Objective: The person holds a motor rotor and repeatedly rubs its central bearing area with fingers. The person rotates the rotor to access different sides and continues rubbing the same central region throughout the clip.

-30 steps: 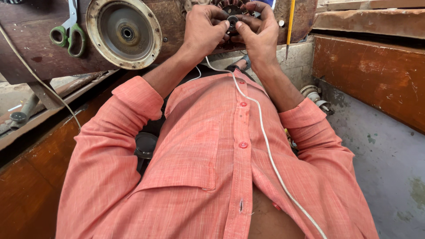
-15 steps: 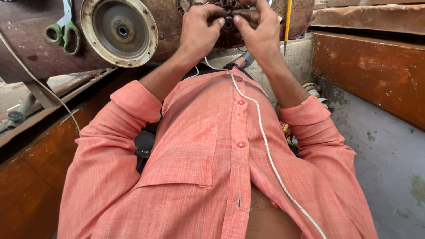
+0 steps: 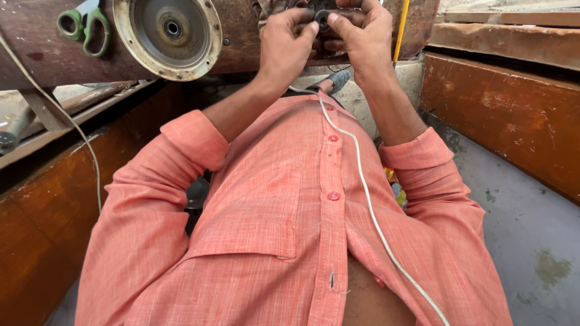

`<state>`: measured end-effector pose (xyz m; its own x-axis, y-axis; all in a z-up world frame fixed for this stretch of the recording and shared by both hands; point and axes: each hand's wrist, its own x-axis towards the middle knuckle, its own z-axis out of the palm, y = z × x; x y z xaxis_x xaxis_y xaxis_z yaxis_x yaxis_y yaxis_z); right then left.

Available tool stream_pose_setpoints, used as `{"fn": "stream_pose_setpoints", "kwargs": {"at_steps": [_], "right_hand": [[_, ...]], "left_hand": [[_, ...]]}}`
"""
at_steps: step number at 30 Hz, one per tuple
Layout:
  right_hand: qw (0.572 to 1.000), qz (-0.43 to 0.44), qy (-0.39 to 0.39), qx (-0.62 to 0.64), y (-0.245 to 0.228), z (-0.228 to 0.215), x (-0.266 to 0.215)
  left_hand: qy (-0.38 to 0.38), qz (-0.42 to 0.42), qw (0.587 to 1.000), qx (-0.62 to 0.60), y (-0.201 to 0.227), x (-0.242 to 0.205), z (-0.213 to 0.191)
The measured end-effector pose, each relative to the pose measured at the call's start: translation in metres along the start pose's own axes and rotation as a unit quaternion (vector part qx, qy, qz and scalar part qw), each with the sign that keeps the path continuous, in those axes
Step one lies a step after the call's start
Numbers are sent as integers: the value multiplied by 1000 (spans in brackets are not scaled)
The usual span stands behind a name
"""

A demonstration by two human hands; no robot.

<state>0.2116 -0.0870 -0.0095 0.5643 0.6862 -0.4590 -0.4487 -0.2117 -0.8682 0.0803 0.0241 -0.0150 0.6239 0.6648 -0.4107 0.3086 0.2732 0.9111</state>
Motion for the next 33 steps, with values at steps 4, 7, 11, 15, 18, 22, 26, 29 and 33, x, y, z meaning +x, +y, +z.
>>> {"fn": "stream_pose_setpoints", "kwargs": {"at_steps": [4, 7, 11, 15, 18, 22, 26, 29, 33], "right_hand": [[1000, 14, -23, 5, -8, -4, 2], [999, -6, -29, -12, -7, -5, 4], [999, -32, -18, -8, 1, -7, 6], [999, -37, 15, -9, 11, -10, 10], [998, -38, 48, 0, 17, -11, 11], [993, -47, 106, 34, 20, -3, 4], [991, -6, 94, 95, 15, 4, -5], [998, -4, 55, 29, 13, -2, -7], [983, -120, -17, -136, 11, -16, 0]], "left_hand": [[-25, -17, 1000, 0, 6, 11, -1], [-26, -24, 999, 22, 8, 13, -2], [-22, -3, 998, 54, 9, 16, -1], [-30, -1, 997, 67, 8, 21, -1], [-44, 4, 996, 71, 7, 27, 4], [-56, -28, 993, 101, 13, 35, 7], [-69, -8, 993, 99, 17, 35, -2], [-75, 15, 991, 108, 11, 31, -9], [-97, 49, 987, 116, 1, 33, -11]]}}
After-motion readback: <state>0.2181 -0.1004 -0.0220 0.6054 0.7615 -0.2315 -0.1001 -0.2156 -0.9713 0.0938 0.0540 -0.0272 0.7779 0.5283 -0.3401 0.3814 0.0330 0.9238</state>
